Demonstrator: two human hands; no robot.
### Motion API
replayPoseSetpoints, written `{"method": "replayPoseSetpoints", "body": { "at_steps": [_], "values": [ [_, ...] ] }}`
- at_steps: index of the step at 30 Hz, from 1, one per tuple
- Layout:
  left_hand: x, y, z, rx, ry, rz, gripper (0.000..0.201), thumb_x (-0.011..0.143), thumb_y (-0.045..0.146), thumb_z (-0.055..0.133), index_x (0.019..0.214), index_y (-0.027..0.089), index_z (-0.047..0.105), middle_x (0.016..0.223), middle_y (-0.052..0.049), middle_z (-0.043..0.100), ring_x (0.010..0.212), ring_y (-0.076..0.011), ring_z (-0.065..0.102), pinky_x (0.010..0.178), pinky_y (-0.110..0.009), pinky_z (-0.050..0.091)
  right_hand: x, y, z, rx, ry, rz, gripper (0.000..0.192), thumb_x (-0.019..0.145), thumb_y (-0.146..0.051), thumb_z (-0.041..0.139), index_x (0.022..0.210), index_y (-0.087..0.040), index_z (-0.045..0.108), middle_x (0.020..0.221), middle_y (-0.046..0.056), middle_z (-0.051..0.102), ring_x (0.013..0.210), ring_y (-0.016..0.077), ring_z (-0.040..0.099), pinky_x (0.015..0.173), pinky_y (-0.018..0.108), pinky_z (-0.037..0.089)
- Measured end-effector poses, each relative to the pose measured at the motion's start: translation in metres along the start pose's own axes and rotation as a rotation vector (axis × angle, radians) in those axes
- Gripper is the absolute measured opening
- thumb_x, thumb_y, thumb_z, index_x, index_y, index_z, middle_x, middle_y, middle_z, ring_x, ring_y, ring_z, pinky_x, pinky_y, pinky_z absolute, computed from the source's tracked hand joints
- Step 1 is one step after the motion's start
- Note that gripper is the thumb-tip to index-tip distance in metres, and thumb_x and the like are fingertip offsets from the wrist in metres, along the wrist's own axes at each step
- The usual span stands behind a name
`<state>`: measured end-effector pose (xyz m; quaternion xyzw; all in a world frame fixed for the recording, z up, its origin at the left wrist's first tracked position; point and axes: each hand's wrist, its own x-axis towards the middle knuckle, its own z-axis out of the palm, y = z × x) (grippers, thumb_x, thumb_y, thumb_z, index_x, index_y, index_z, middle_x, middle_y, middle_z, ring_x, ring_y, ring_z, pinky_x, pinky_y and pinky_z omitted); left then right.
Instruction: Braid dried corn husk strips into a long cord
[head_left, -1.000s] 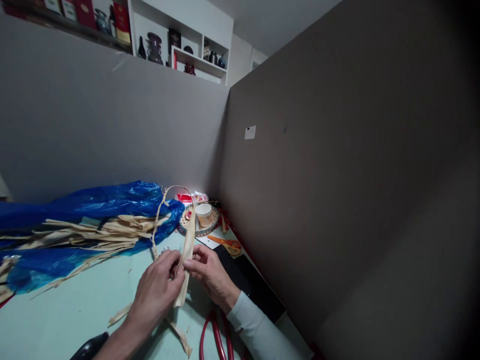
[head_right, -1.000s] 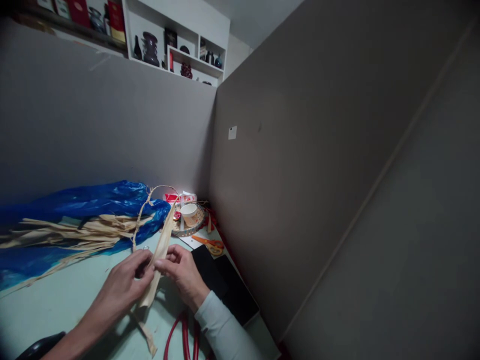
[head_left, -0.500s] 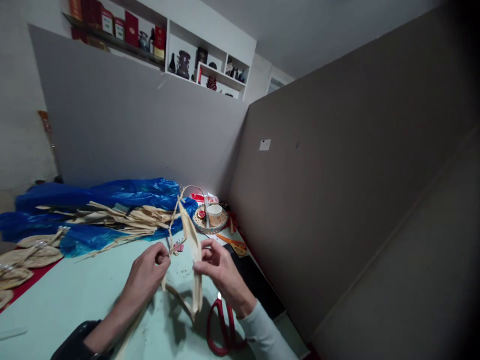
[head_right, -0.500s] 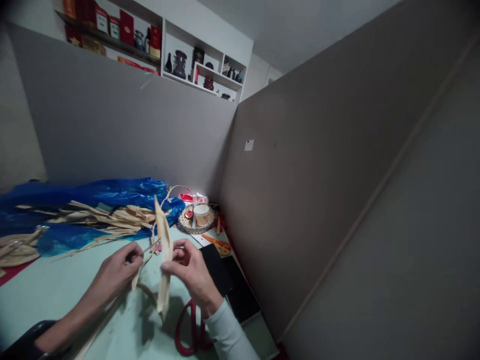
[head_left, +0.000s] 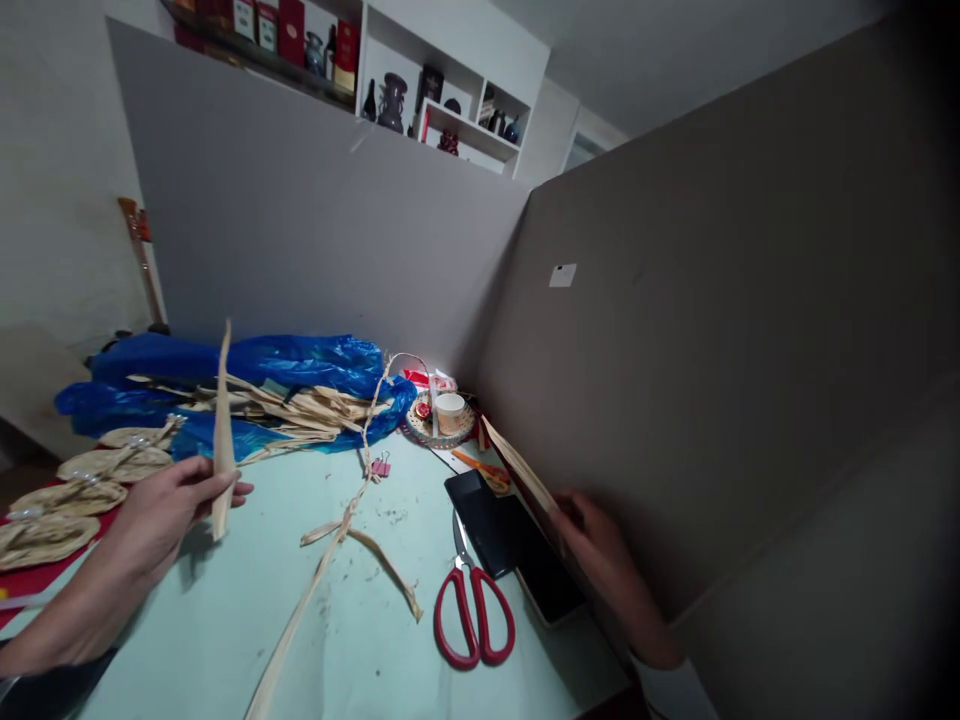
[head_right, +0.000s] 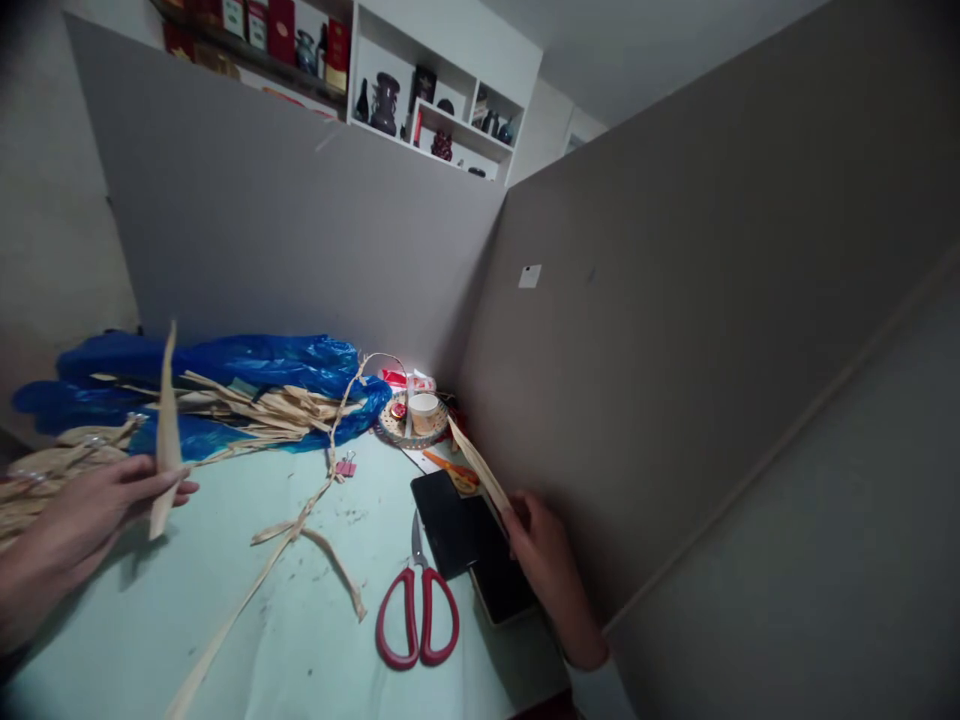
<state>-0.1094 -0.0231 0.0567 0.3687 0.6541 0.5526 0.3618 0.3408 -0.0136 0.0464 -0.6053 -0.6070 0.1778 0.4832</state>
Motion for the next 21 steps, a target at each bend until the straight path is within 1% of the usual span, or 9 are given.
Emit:
{"method": "replayPoseSetpoints", "body": {
  "at_steps": [2, 4, 6, 9, 12, 15, 18, 19, 21],
  "values": [
    [-0.009, -0.001, 0.001, -0.119, -0.052, -0.087, 0.01, 0.072, 0.024, 0.07, 0.073, 0.021, 0.061, 0.061, 0.006, 0.067, 0.063, -0.0141, 0.062, 0.054, -0.02, 0.049, 0.0, 0.004, 0.014, -0.104, 0.036, -0.069, 0.032, 0.079, -0.041, 0.059, 0.096, -0.017, 0.069, 0.091, 0.015, 0.069, 0.078, 0.0301, 0.064, 0.074, 0.045, 0.05],
    [-0.023, -0.004, 0.011, -0.169, -0.176, -0.153, 0.015, 0.067, 0.026, 0.075, 0.076, 0.019, 0.065, 0.056, 0.006, 0.061, 0.05, -0.009, 0.053, 0.045, -0.016, 0.043, -0.005, -0.008, 0.033, -0.183, 0.037, -0.188, 0.035, 0.083, -0.037, 0.056, 0.109, -0.017, 0.068, 0.107, 0.019, 0.068, 0.102, 0.0348, 0.062, 0.092, 0.052, 0.046],
    [-0.044, -0.009, 0.027, -0.158, -0.327, -0.159, 0.024, 0.066, 0.034, 0.079, 0.075, 0.019, 0.064, 0.053, 0.007, 0.056, 0.044, -0.0065, 0.047, 0.039, -0.015, 0.036, -0.017, -0.034, 0.054, -0.082, -0.095, -0.224, 0.034, 0.087, -0.038, 0.056, 0.112, -0.018, 0.069, 0.117, 0.02, 0.067, 0.109, 0.0345, 0.06, 0.099, 0.052, 0.043],
    [-0.085, -0.019, 0.056, -0.104, -0.597, -0.162, 0.036, 0.073, 0.054, 0.073, 0.073, 0.021, 0.058, 0.054, 0.006, 0.061, 0.033, -0.0055, 0.042, 0.033, -0.016, 0.026, -0.042, -0.077, 0.087, 0.299, -0.587, -0.095, 0.038, 0.095, -0.047, 0.055, 0.12, -0.021, 0.068, 0.115, 0.012, 0.071, 0.106, 0.0281, 0.065, 0.098, 0.043, 0.047],
    [-0.122, -0.025, 0.078, -0.003, -0.807, -0.241, 0.036, 0.074, 0.056, 0.071, 0.073, 0.023, 0.054, 0.057, 0.003, 0.066, 0.032, -0.0086, 0.045, 0.033, -0.02, 0.028, -0.065, -0.103, 0.114, 0.709, -0.736, 0.044, 0.041, 0.098, -0.052, 0.051, 0.111, -0.019, 0.07, 0.103, 0.009, 0.072, 0.099, 0.0237, 0.068, 0.094, 0.038, 0.049],
    [-0.135, -0.021, 0.079, 0.117, -0.859, -0.145, 0.032, 0.073, 0.049, 0.072, 0.068, 0.023, 0.054, 0.058, 0.003, 0.063, 0.05, -0.0143, 0.058, 0.047, -0.022, 0.041, -0.07, -0.106, 0.128, 1.009, -0.768, 0.259, 0.038, 0.093, -0.053, 0.059, 0.093, -0.015, 0.066, 0.083, 0.007, 0.068, 0.07, 0.0155, 0.064, 0.068, 0.028, 0.051],
    [-0.115, -0.008, 0.063, 0.346, -0.867, -0.057, 0.03, 0.08, 0.052, 0.06, 0.072, 0.023, 0.059, 0.063, 0.002, 0.065, 0.045, -0.0135, 0.053, 0.048, -0.025, 0.039, -0.057, -0.101, 0.128, 1.095, -0.689, 0.443, 0.034, 0.083, -0.047, 0.073, 0.093, -0.016, 0.06, 0.062, -0.006, 0.049, 0.046, 0.0045, 0.031, 0.044, 0.017, 0.027],
    [-0.101, -0.004, 0.057, 0.436, -0.81, -0.004, 0.032, 0.083, 0.053, 0.055, 0.073, 0.023, 0.061, 0.064, 0.002, 0.065, 0.047, -0.0137, 0.054, 0.049, -0.026, 0.04, -0.051, -0.1, 0.127, 1.072, -0.667, 0.468, 0.034, 0.081, -0.044, 0.074, 0.094, -0.017, 0.059, 0.061, -0.008, 0.043, 0.046, 0.004, 0.022, 0.043, 0.017, 0.02],
    [-0.066, -0.003, 0.048, 0.604, -0.518, 0.232, 0.037, 0.087, 0.055, 0.046, 0.08, 0.025, 0.065, 0.068, 0.0, 0.066, 0.063, -0.0198, 0.062, 0.063, -0.029, 0.045, -0.037, -0.1, 0.127, 1.009, -0.69, 0.482, 0.035, 0.082, -0.046, 0.073, 0.093, -0.017, 0.057, 0.061, -0.009, 0.034, 0.049, 0.0049, 0.015, 0.044, 0.017, 0.014]
  ]
}}
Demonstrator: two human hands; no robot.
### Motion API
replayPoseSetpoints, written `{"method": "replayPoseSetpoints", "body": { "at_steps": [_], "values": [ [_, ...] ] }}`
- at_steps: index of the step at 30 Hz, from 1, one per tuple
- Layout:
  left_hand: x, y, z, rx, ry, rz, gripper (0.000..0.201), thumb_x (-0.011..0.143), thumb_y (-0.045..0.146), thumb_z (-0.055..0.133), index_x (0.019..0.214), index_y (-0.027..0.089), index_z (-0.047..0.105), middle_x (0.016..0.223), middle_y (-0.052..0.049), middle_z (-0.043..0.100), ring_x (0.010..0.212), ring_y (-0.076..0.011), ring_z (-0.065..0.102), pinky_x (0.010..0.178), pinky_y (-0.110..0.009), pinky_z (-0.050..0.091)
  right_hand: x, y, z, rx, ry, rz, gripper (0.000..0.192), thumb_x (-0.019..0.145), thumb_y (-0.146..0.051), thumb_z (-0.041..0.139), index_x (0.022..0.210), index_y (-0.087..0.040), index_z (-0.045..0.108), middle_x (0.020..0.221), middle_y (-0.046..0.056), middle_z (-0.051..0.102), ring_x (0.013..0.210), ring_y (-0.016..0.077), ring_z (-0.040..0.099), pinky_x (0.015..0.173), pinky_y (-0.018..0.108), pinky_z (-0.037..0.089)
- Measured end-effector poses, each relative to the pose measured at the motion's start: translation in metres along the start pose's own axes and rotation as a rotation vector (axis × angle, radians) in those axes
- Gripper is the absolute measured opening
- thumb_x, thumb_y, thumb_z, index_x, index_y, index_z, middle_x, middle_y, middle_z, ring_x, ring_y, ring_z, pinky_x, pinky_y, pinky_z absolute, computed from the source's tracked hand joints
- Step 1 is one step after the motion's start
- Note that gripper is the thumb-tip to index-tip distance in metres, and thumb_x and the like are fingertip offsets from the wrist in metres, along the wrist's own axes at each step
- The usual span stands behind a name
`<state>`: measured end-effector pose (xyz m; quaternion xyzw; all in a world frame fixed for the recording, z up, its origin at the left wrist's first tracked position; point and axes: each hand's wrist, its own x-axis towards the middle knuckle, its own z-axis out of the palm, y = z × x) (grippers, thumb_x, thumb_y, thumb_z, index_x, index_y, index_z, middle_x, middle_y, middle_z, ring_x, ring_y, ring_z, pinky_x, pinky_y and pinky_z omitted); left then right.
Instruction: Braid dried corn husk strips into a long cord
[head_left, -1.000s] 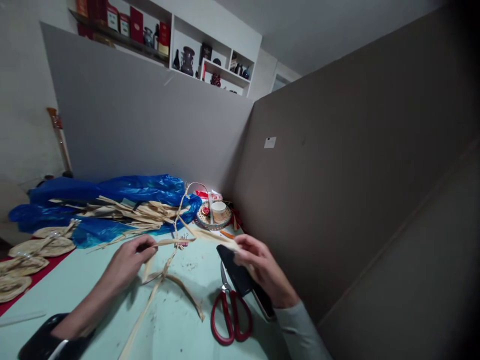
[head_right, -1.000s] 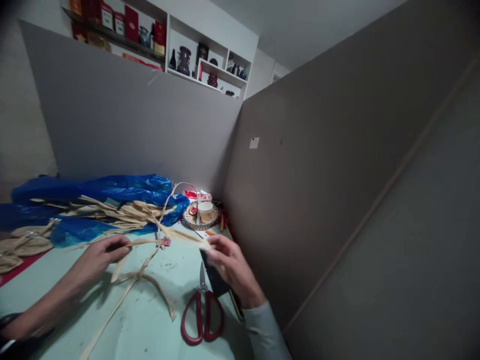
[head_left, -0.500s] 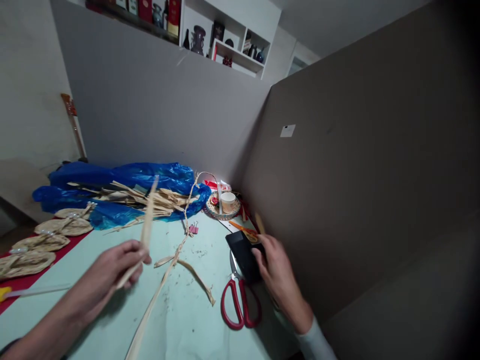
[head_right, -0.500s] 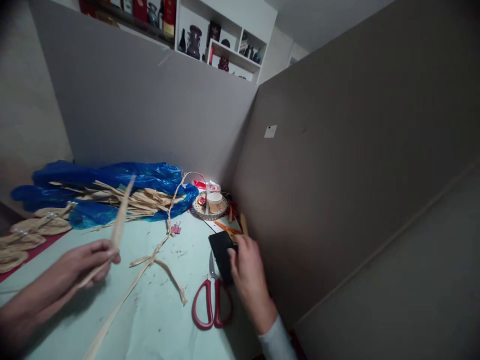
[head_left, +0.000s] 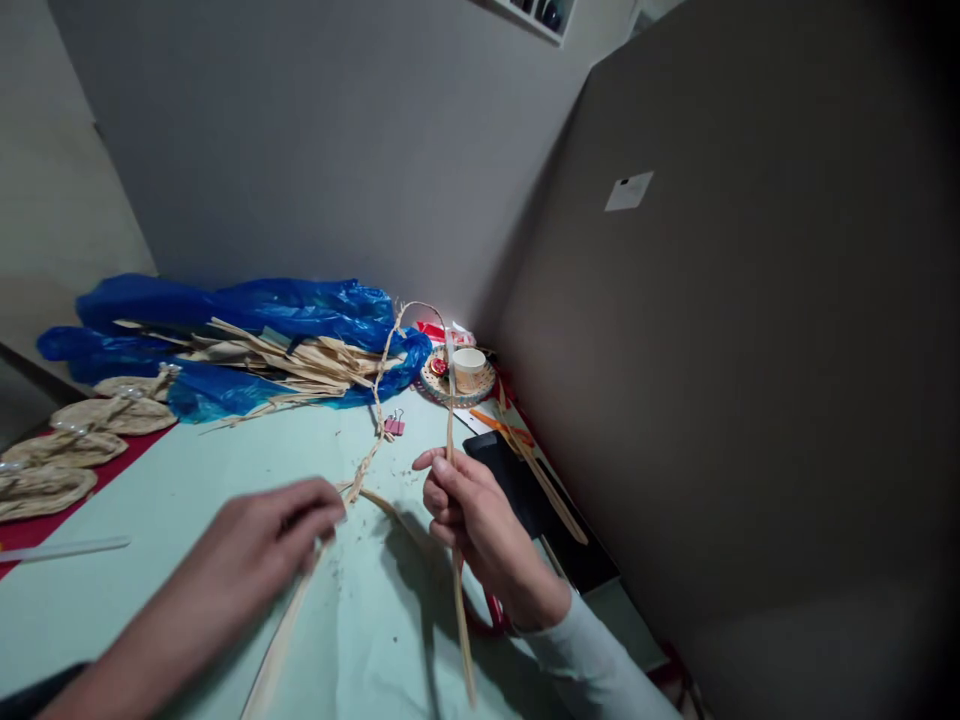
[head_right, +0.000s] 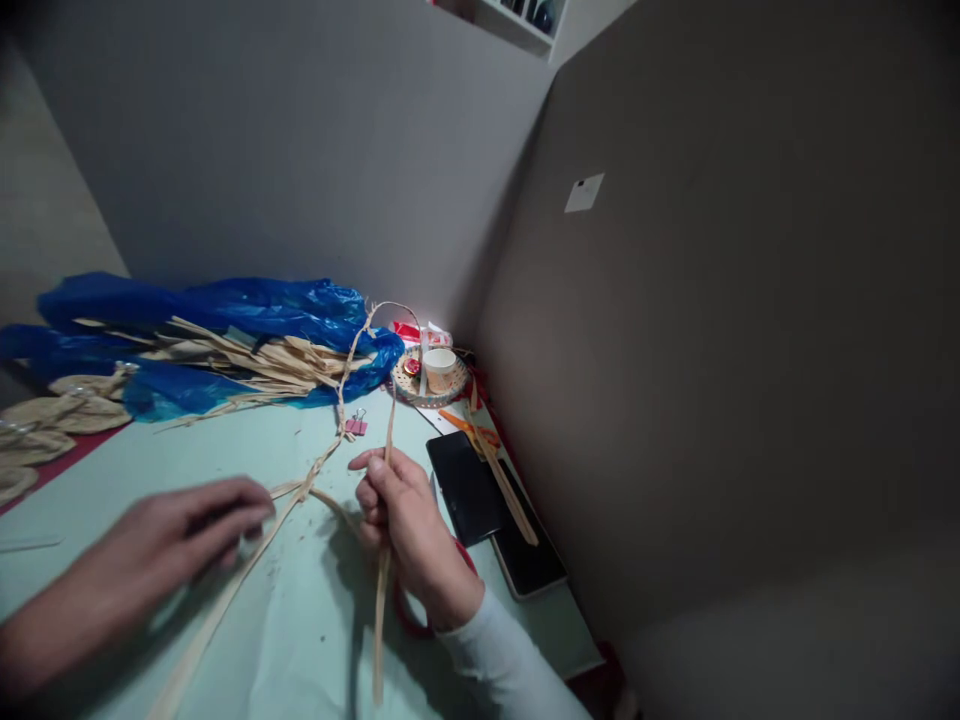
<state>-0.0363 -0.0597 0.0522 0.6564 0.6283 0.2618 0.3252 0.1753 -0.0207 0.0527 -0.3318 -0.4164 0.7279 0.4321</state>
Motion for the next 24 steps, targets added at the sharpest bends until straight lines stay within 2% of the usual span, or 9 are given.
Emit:
{"method": "replayPoseSetpoints", "body": {
  "at_steps": [1, 2, 4, 7, 10, 13, 17, 20, 24],
  "values": [
    [0.015, -0.009, -0.007, 0.119, 0.163, 0.045, 0.037, 0.086, 0.054, 0.046, 0.084, 0.024, 0.067, 0.079, -0.003, 0.071, 0.076, -0.0244, 0.066, 0.074, -0.032, 0.046, 0.006, -0.003, -0.001, -0.032, -0.017, 0.026, 0.036, 0.083, -0.05, 0.07, 0.091, -0.017, 0.057, 0.061, -0.009, 0.032, 0.05, 0.0055, 0.014, 0.044, 0.017, 0.012],
    [0.029, -0.017, -0.01, 0.209, 0.229, 0.076, 0.039, 0.084, 0.053, 0.045, 0.09, 0.022, 0.069, 0.095, -0.008, 0.074, 0.09, -0.0298, 0.067, 0.083, -0.037, 0.046, 0.012, -0.003, -0.001, -0.06, -0.043, 0.057, 0.038, 0.085, -0.053, 0.066, 0.087, -0.017, 0.056, 0.061, -0.009, 0.03, 0.05, 0.0059, 0.014, 0.045, 0.018, 0.012],
    [0.054, -0.03, -0.009, 0.327, 0.176, 0.091, 0.048, 0.083, 0.052, 0.044, 0.103, 0.015, 0.069, 0.107, -0.018, 0.071, 0.1, -0.0357, 0.065, 0.089, -0.044, 0.044, 0.025, -0.001, 0.0, -0.101, -0.084, 0.117, 0.042, 0.088, -0.057, 0.058, 0.077, -0.016, 0.055, 0.059, -0.009, 0.027, 0.05, 0.0066, 0.014, 0.045, 0.019, 0.014],
    [0.073, -0.036, 0.003, 0.36, 0.065, 0.113, 0.04, 0.083, 0.048, 0.047, 0.097, 0.017, 0.069, 0.098, -0.014, 0.072, 0.098, -0.0333, 0.064, 0.084, -0.041, 0.044, 0.042, 0.009, 0.002, -0.17, -0.103, 0.096, 0.041, 0.091, -0.049, 0.05, 0.067, -0.016, 0.054, 0.058, -0.006, 0.034, 0.05, 0.0085, 0.027, 0.048, 0.021, 0.026],
    [0.075, -0.03, 0.011, 0.376, -0.008, 0.111, 0.029, 0.085, 0.044, 0.045, 0.08, 0.022, 0.063, 0.083, -0.007, 0.07, 0.086, -0.0287, 0.063, 0.074, -0.036, 0.042, 0.051, 0.013, 0.001, -0.33, -0.122, -0.094, 0.036, 0.092, -0.035, 0.047, 0.066, -0.015, 0.062, 0.066, 0.0, 0.05, 0.066, 0.0125, 0.047, 0.066, 0.024, 0.038],
    [0.073, -0.027, 0.01, 0.366, -0.063, 0.057, 0.028, 0.088, 0.044, 0.041, 0.076, 0.024, 0.056, 0.073, -0.002, 0.066, 0.075, -0.0247, 0.061, 0.069, -0.034, 0.04, 0.053, 0.013, -0.002, -0.465, -0.074, -0.145, 0.028, 0.09, -0.027, 0.051, 0.071, -0.015, 0.067, 0.069, -0.001, 0.054, 0.076, 0.0141, 0.051, 0.077, 0.025, 0.038],
    [0.073, -0.035, 0.01, 0.335, -0.108, -0.012, 0.028, 0.088, 0.048, 0.041, 0.074, 0.025, 0.05, 0.071, 0.0, 0.061, 0.072, -0.0238, 0.059, 0.068, -0.034, 0.038, 0.052, 0.019, -0.004, -0.479, -0.03, -0.044, 0.019, 0.088, -0.025, 0.057, 0.073, -0.015, 0.063, 0.066, -0.003, 0.051, 0.068, 0.0117, 0.046, 0.068, 0.023, 0.035],
    [0.073, -0.041, 0.015, 0.325, -0.072, 0.0, 0.029, 0.09, 0.048, 0.04, 0.075, 0.025, 0.049, 0.076, -0.002, 0.06, 0.076, -0.0251, 0.058, 0.072, -0.036, 0.038, 0.05, 0.027, -0.004, -0.477, -0.028, 0.017, 0.022, 0.085, -0.032, 0.067, 0.073, -0.016, 0.057, 0.06, -0.006, 0.045, 0.059, 0.0094, 0.04, 0.058, 0.022, 0.031],
    [0.07, -0.037, 0.02, 0.24, -0.063, -0.042, 0.028, 0.09, 0.049, 0.038, 0.078, 0.026, 0.046, 0.073, 0.001, 0.058, 0.072, -0.0233, 0.056, 0.07, -0.036, 0.039, 0.047, 0.029, -0.004, -0.464, -0.061, 0.087, 0.025, 0.09, -0.036, 0.063, 0.076, -0.017, 0.056, 0.055, -0.006, 0.049, 0.051, 0.0082, 0.042, 0.053, 0.021, 0.031]
  ]
}}
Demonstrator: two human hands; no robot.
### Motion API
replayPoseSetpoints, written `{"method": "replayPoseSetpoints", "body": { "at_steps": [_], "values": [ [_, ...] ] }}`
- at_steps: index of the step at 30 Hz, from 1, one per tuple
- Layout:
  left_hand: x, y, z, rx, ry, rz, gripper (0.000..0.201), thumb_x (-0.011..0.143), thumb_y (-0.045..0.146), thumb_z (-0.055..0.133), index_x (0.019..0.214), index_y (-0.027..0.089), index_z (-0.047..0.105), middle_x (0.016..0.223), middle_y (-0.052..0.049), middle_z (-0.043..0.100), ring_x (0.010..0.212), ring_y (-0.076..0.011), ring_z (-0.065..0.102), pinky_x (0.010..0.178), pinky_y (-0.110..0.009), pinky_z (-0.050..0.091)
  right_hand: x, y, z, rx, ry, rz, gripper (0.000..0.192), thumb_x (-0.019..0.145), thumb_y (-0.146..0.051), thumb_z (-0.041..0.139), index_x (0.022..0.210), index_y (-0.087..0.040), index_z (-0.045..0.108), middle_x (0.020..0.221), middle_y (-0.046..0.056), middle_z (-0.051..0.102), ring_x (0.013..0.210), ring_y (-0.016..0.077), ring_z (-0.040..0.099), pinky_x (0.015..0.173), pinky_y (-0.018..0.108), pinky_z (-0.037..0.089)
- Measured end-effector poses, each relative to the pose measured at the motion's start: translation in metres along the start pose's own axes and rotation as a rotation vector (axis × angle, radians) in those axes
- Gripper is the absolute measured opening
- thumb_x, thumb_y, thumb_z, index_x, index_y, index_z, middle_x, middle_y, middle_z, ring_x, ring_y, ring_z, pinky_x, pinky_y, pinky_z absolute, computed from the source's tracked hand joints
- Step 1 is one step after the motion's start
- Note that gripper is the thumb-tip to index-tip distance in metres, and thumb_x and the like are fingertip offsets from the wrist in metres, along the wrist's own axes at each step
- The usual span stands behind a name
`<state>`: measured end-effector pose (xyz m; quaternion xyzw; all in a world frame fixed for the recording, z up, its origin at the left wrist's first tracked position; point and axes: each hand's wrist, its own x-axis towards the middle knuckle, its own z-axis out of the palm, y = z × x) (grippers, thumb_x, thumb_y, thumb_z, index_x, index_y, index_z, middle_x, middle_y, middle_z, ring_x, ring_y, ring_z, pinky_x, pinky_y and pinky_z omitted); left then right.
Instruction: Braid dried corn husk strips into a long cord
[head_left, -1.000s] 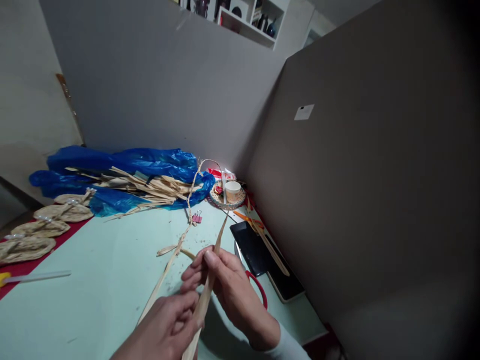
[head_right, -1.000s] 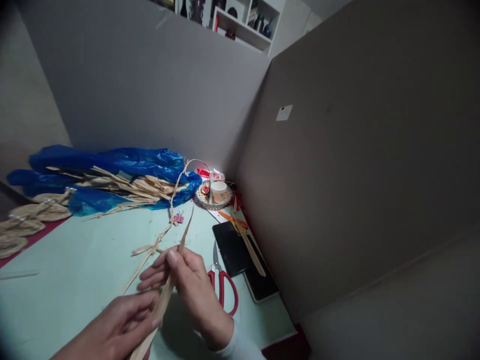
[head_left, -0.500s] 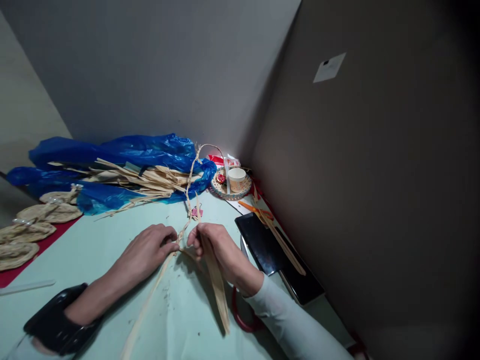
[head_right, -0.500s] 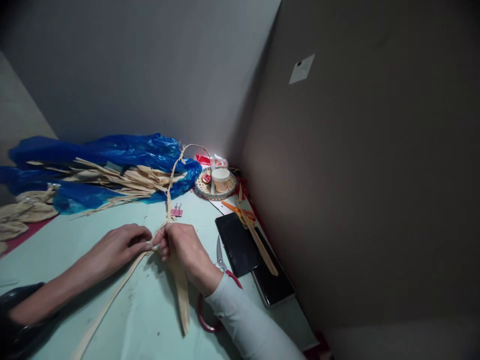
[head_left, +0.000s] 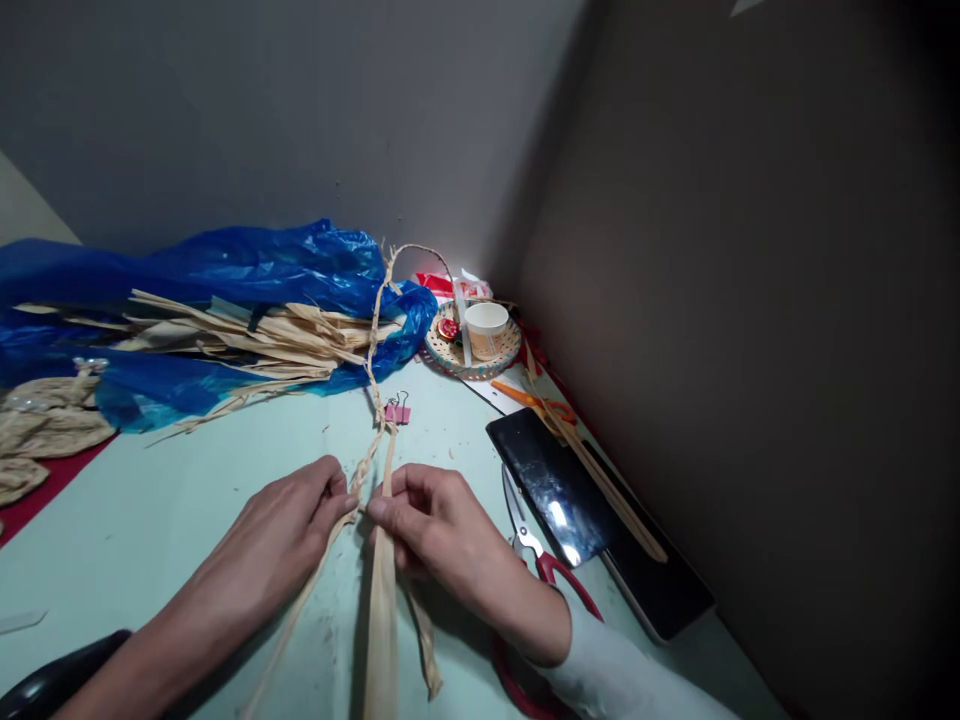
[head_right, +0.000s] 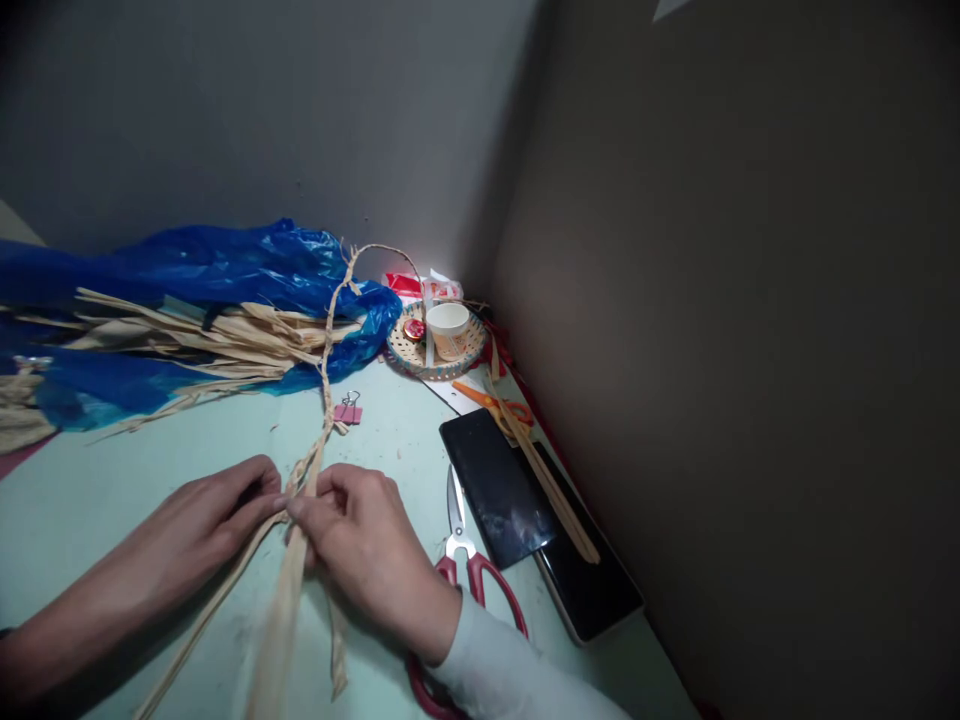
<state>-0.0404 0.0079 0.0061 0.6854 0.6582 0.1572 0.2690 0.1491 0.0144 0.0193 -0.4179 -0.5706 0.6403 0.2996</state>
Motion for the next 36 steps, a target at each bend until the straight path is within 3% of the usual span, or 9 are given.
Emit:
{"method": "replayPoseSetpoints", "body": {
  "at_steps": [6, 9, 13, 17, 20, 25, 31, 36],
  "values": [
    [-0.001, 0.005, 0.006, -0.354, -0.067, -0.099, 0.029, 0.081, 0.052, 0.055, 0.073, 0.024, 0.052, 0.062, 0.005, 0.051, 0.063, -0.0171, 0.048, 0.061, -0.03, 0.036, -0.008, 0.004, 0.003, 0.05, -0.104, 0.128, 0.025, 0.093, -0.033, 0.057, 0.073, -0.018, 0.054, 0.05, -0.005, 0.057, 0.035, 0.0058, 0.037, 0.045, 0.019, 0.033],
    [-0.001, 0.004, 0.011, -0.521, -0.09, -0.15, 0.029, 0.076, 0.049, 0.065, 0.071, 0.023, 0.054, 0.058, 0.008, 0.048, 0.057, -0.0131, 0.044, 0.055, -0.026, 0.035, -0.012, 0.009, 0.005, -0.01, -0.164, 0.144, 0.032, 0.095, -0.033, 0.052, 0.068, -0.017, 0.056, 0.052, -0.002, 0.06, 0.039, 0.0068, 0.046, 0.046, 0.017, 0.036],
    [-0.002, 0.004, 0.013, -0.656, -0.14, -0.198, 0.03, 0.077, 0.052, 0.066, 0.08, 0.023, 0.057, 0.056, 0.009, 0.046, 0.05, -0.0109, 0.04, 0.045, -0.023, 0.031, -0.014, 0.009, 0.007, -0.046, -0.232, 0.148, 0.043, 0.097, -0.029, 0.046, 0.058, -0.015, 0.057, 0.048, -0.001, 0.056, 0.045, 0.0082, 0.055, 0.057, 0.018, 0.046],
    [-0.003, 0.005, 0.012, -0.709, -0.161, -0.203, 0.035, 0.076, 0.052, 0.068, 0.093, 0.022, 0.06, 0.068, 0.005, 0.057, 0.06, -0.0137, 0.05, 0.048, -0.023, 0.038, -0.013, 0.006, 0.006, -0.097, -0.267, 0.167, 0.043, 0.095, -0.025, 0.046, 0.055, -0.015, 0.058, 0.047, -0.002, 0.054, 0.045, 0.0086, 0.055, 0.061, 0.02, 0.05],
    [-0.004, 0.008, 0.012, -0.726, -0.175, -0.266, 0.043, 0.074, 0.055, 0.07, 0.099, 0.022, 0.06, 0.065, 0.004, 0.058, 0.058, -0.0141, 0.05, 0.047, -0.024, 0.039, -0.012, 0.006, 0.006, -0.149, -0.27, 0.157, 0.042, 0.096, -0.029, 0.048, 0.057, -0.016, 0.058, 0.05, 0.0, 0.058, 0.048, 0.0102, 0.057, 0.06, 0.022, 0.049],
    [-0.007, 0.01, 0.007, -0.701, -0.162, -0.262, 0.042, 0.072, 0.054, 0.071, 0.095, 0.02, 0.066, 0.064, 0.003, 0.063, 0.05, -0.0116, 0.046, 0.05, -0.026, 0.042, -0.011, 0.011, 0.006, -0.182, -0.281, 0.115, 0.046, 0.099, -0.031, 0.043, 0.056, -0.018, 0.054, 0.053, 0.001, 0.059, 0.051, 0.011, 0.058, 0.058, 0.023, 0.047],
    [-0.009, 0.012, 0.001, -0.649, -0.14, -0.249, 0.047, 0.07, 0.062, 0.07, 0.096, 0.022, 0.072, 0.066, 0.001, 0.067, 0.055, -0.015, 0.052, 0.058, -0.03, 0.047, -0.009, 0.01, 0.006, -0.185, -0.272, 0.129, 0.043, 0.1, -0.029, 0.041, 0.061, -0.018, 0.057, 0.053, 0.001, 0.06, 0.049, 0.0106, 0.058, 0.055, 0.022, 0.047],
    [-0.008, 0.013, 0.008, -0.701, -0.153, -0.288, 0.047, 0.062, 0.053, 0.08, 0.094, 0.02, 0.069, 0.064, 0.002, 0.065, 0.05, -0.0116, 0.046, 0.049, -0.025, 0.04, -0.007, 0.005, 0.007, -0.216, -0.31, 0.116, 0.043, 0.098, -0.023, 0.043, 0.056, -0.018, 0.053, 0.051, 0.0, 0.059, 0.048, 0.0103, 0.057, 0.055, 0.021, 0.045]
  ]
}}
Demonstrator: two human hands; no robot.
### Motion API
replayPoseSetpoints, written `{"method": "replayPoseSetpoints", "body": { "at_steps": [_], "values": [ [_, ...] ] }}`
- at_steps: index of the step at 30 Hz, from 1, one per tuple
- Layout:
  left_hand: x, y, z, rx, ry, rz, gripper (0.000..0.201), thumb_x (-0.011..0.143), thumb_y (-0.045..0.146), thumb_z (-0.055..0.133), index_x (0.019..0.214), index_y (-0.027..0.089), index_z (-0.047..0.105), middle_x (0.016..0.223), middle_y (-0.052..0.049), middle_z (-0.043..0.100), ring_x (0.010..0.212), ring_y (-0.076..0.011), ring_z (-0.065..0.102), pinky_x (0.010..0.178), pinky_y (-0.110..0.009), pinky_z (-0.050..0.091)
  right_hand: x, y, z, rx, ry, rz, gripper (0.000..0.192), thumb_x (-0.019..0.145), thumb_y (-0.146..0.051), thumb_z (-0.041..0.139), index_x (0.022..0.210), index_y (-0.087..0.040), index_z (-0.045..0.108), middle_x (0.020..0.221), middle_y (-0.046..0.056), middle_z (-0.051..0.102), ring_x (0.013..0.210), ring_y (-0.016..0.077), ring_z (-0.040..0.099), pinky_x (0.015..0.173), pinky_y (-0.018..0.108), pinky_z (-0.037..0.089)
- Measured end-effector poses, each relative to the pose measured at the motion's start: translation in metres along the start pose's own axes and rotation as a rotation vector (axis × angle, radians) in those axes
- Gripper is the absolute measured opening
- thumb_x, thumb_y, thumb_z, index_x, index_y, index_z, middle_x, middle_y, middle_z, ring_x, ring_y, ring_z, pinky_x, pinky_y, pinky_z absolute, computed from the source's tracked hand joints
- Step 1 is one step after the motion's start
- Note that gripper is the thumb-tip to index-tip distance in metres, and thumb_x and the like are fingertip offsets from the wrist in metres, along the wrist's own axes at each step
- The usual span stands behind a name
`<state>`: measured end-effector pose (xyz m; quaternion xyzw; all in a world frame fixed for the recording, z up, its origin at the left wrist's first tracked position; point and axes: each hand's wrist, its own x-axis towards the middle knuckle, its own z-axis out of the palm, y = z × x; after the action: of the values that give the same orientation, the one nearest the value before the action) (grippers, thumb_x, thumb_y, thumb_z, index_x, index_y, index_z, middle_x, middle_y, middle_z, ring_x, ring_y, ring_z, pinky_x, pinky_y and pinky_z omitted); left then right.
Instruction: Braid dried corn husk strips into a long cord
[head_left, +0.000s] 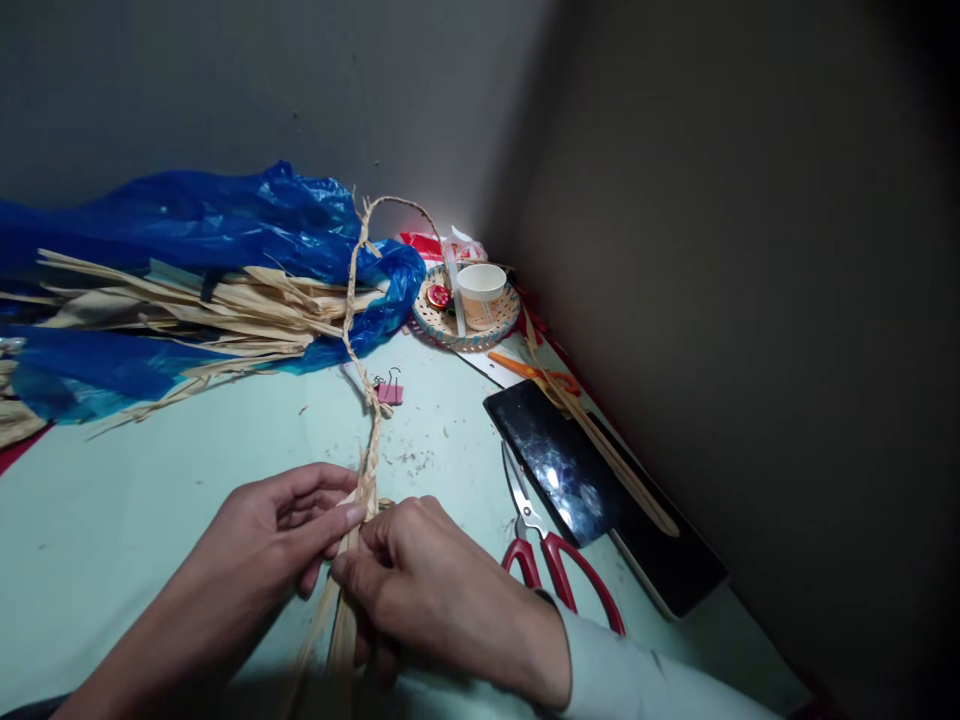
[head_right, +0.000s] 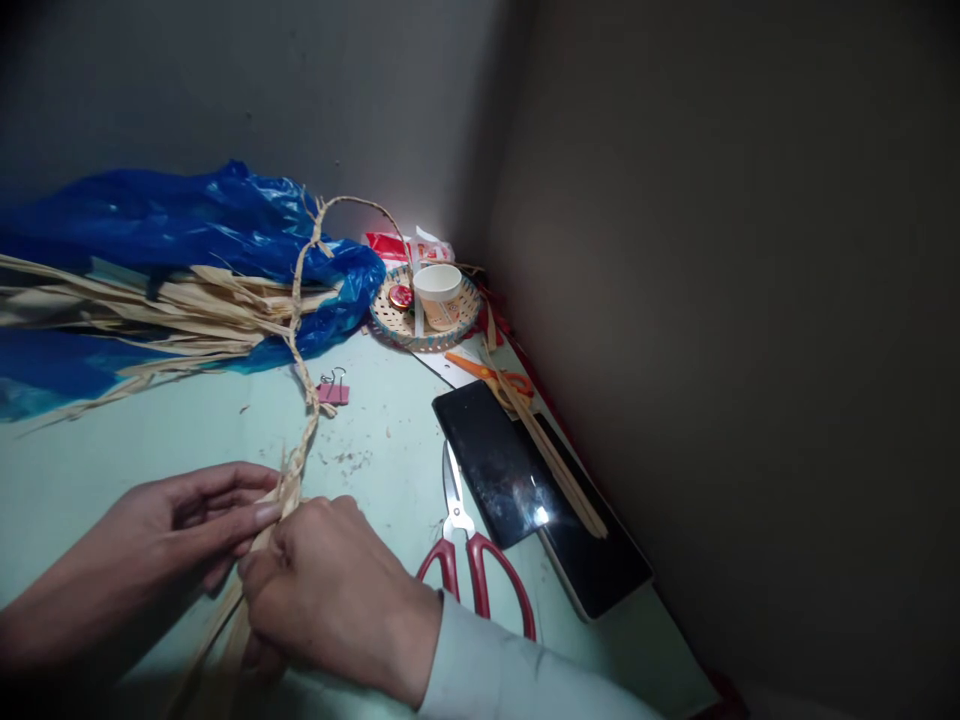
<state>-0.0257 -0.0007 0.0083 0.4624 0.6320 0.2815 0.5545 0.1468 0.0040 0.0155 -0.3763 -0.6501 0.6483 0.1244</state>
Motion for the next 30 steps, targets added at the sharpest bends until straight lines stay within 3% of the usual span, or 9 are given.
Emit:
{"method": "replayPoseSetpoints", "body": {
  "at_steps": [5, 11, 14, 18, 21, 24, 30],
  "values": [
    [0.002, -0.004, 0.0, -0.099, -0.052, -0.004, 0.038, 0.066, 0.05, 0.079, 0.084, 0.019, 0.067, 0.061, 0.003, 0.061, 0.053, -0.0119, 0.048, 0.052, -0.025, 0.038, -0.011, -0.01, -0.009, 0.018, -0.063, -0.015, 0.039, 0.1, -0.033, 0.047, 0.068, -0.017, 0.061, 0.055, -0.002, 0.059, 0.049, 0.0094, 0.058, 0.059, 0.021, 0.044],
    [-0.004, 0.0, -0.003, -0.175, -0.061, -0.013, 0.03, 0.072, 0.042, 0.078, 0.087, 0.017, 0.069, 0.061, 0.005, 0.059, 0.055, -0.0094, 0.045, 0.055, -0.022, 0.035, -0.024, -0.021, -0.031, -0.418, 0.43, -0.158, 0.028, 0.1, -0.036, 0.052, 0.085, -0.017, 0.066, 0.076, 0.003, 0.065, 0.069, 0.0145, 0.055, 0.067, 0.027, 0.036],
    [-0.004, -0.001, -0.004, -0.225, -0.066, -0.001, 0.03, 0.07, 0.042, 0.08, 0.085, 0.018, 0.069, 0.059, 0.005, 0.06, 0.054, -0.0099, 0.046, 0.055, -0.023, 0.037, -0.019, -0.015, -0.028, -0.408, 0.326, -0.179, 0.025, 0.099, -0.036, 0.054, 0.087, -0.017, 0.066, 0.081, 0.004, 0.065, 0.076, 0.0162, 0.055, 0.07, 0.027, 0.037],
    [-0.001, 0.0, -0.005, -0.235, -0.052, 0.026, 0.032, 0.065, 0.042, 0.081, 0.082, 0.018, 0.068, 0.058, 0.003, 0.064, 0.051, -0.0108, 0.048, 0.054, -0.025, 0.038, -0.005, -0.001, -0.018, -0.029, 0.135, -0.159, 0.023, 0.099, -0.032, 0.053, 0.085, -0.016, 0.062, 0.073, 0.001, 0.061, 0.067, 0.0128, 0.056, 0.066, 0.025, 0.041],
    [0.0, 0.005, -0.005, -0.166, -0.011, 0.048, 0.031, 0.063, 0.044, 0.078, 0.079, 0.019, 0.067, 0.054, 0.004, 0.062, 0.05, -0.012, 0.049, 0.054, -0.026, 0.039, 0.001, 0.001, -0.017, 0.153, 0.096, -0.096, 0.025, 0.094, -0.036, 0.059, 0.08, -0.015, 0.058, 0.062, -0.004, 0.049, 0.053, 0.0083, 0.043, 0.053, 0.021, 0.034],
    [-0.004, 0.01, -0.007, -0.058, 0.002, 0.093, 0.027, 0.063, 0.044, 0.075, 0.075, 0.02, 0.066, 0.053, 0.005, 0.06, 0.051, -0.0131, 0.049, 0.054, -0.026, 0.039, 0.0, -0.005, -0.02, 0.176, 0.064, -0.078, 0.032, 0.091, -0.043, 0.065, 0.076, -0.015, 0.058, 0.059, -0.006, 0.041, 0.052, 0.0069, 0.033, 0.048, 0.021, 0.025],
    [-0.012, 0.008, -0.01, 0.354, 0.106, 0.246, 0.026, 0.083, 0.046, 0.057, 0.073, 0.024, 0.068, 0.064, 0.002, 0.066, 0.062, -0.0167, 0.053, 0.059, -0.028, 0.037, -0.001, -0.008, -0.018, 0.229, 0.064, -0.07, 0.043, 0.089, -0.055, 0.062, 0.074, -0.015, 0.062, 0.053, -0.007, 0.037, 0.05, 0.0079, 0.029, 0.047, 0.024, 0.019]
  ]
}}
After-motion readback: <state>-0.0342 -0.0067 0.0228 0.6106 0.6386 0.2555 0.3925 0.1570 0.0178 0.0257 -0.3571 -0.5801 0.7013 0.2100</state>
